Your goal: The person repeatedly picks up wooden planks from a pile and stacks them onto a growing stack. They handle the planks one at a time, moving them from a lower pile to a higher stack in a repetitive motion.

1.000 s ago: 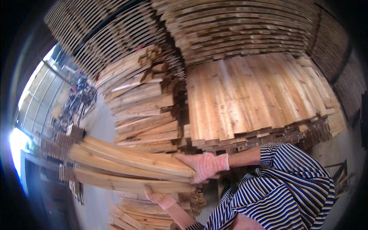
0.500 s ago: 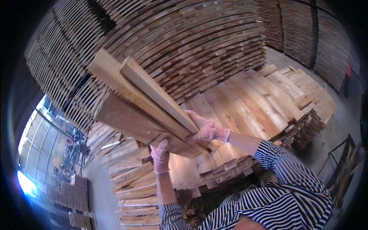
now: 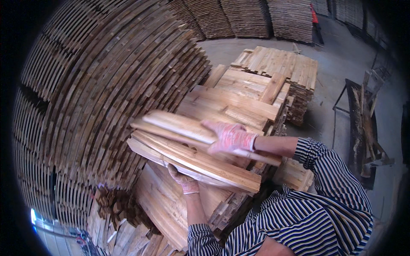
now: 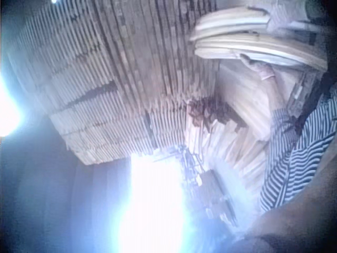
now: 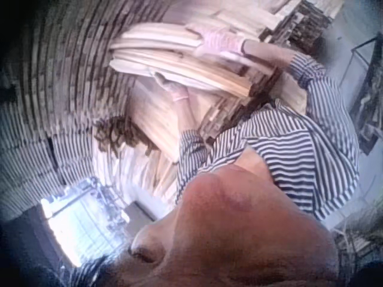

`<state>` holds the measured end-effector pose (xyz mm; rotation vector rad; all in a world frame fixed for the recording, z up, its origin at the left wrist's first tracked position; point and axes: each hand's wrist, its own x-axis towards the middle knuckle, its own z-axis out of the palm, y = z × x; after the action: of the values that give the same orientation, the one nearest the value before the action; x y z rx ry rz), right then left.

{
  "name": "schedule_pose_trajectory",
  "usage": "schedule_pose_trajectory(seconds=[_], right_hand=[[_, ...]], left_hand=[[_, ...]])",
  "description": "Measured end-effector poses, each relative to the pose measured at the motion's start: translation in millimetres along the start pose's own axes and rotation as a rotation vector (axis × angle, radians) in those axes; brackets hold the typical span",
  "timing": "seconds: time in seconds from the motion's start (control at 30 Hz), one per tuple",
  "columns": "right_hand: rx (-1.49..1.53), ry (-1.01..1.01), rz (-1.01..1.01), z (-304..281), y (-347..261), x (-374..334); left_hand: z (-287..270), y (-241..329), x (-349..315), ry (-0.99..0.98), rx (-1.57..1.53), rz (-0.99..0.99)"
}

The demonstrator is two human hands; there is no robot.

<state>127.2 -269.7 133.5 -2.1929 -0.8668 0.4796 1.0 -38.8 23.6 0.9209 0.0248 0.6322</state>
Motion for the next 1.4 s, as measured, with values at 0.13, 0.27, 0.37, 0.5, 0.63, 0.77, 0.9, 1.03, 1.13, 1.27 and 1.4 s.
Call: schedule_pose_trajectory(seconds=[0.13,0.27,0.37,0.5,0.63,0.77,0.9,1.03,1.13,1.27,1.4], right_hand=[[-0.296,0.14,0.147,-1.2,98.8,31.2],[-0.366,0.201,-0.007,-9.3,130.6,54.1],[-0.414,0.128,0.097,-69.3,133.3,75.8],[-0.371,0.259,0.064,-126.3,218.6,134.1],[-0.365,0.277,-0.113,-83.7,263.4,178.3],[-0.692,0.1,0.1,-77.0,161.6,148.6],[-0.591,-0.037,-0.141,-5.7,110.7,93.3],[-0.446,0.154,-0.09,16.5,154.4,109.2],[-0.508,0.089,-0.01,-48.4,154.9,125.8],[-0.54,0.364,-0.054,-131.7,228.6,154.6],[-0.434,0.332,-0.068,-127.0,288.4,192.5]], left_hand=[[22.4,-53.8,18.0,0.058,-0.074,-0.14],[31.8,-80.2,35.5,0.117,-0.234,-0.304],[54.3,-88.5,34.0,0.141,-0.263,-0.374],[55.3,-93.6,39.3,0.16,-0.178,-0.313],[59.2,-94.4,43.2,0.21,-0.076,-0.268],[51.3,-91.5,36.1,0.185,-0.075,-0.28],[53.7,-94.9,37.3,0.139,-0.117,-0.288],[66.3,-100.2,34.3,0.235,0.119,-0.176],[54.5,-91.5,35.2,0.201,-0.083,-0.279],[43.5,-91.8,40.9,0.099,-0.148,-0.298],[44.2,-90.6,42.5,0.155,-0.049,-0.252]])
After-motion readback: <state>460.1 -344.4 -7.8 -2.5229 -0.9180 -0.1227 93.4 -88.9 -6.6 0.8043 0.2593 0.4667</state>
